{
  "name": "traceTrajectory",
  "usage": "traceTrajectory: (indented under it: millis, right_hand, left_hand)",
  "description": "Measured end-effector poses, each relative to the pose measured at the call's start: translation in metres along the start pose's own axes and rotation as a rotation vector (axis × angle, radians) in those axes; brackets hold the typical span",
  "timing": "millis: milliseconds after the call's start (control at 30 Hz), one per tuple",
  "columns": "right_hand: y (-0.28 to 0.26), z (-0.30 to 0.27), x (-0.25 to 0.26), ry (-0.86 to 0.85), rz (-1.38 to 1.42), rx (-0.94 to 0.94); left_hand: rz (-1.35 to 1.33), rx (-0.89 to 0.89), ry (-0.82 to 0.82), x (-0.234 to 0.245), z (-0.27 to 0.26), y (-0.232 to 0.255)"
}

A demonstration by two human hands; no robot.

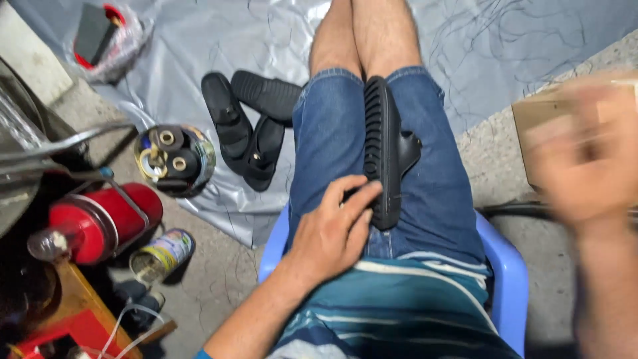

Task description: A person is hand-sewing the sole of a black sandal using a needle and thread while sitting on the floor.

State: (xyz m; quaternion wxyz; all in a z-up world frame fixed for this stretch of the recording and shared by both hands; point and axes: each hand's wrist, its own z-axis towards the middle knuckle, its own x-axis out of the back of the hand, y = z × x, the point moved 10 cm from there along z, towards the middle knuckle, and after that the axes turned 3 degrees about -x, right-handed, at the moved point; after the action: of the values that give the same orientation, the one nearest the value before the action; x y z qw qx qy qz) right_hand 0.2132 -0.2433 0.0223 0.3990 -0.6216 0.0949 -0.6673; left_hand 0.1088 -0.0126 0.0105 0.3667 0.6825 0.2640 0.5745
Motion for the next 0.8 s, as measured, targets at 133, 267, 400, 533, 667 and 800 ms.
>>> traceTrajectory:
  millis: [133,267,400,533,667,800]
  right_hand:
    - [-0.067,-0.015,-0.091,-0.476,-0.012,0.119]
    - [-0.067,-0.015,-0.112,-0.514,0.152,0.083]
    - [-0.070,0.000,-0.113,-0.449,0.259,0.058]
    - [-0.068,0.006,-0.115,-0.432,0.296,-0.031]
    - [-0.066,0.001,-0.112,-0.355,0.358,-0.078]
    - [-0.059,-0.008,-0.105,-0.344,0.309,-0.156]
  left_hand:
    - [0.197,0.155,-0.158,-0.009,0.004,-0.021]
    - [-0.260,0.033,-0.339,0.001,-0.006,0.009]
    - [-0.967,-0.112,-0.376,0.023,-0.012,0.043]
    - [-0.451,0.209,-0.132,-0.001,0.005,-0.012]
    - [-0.142,0.216,-0.109,-0.016,0.003,-0.040]
    - [-0.198,0.149,-0.146,-0.011,0.008,-0.030]
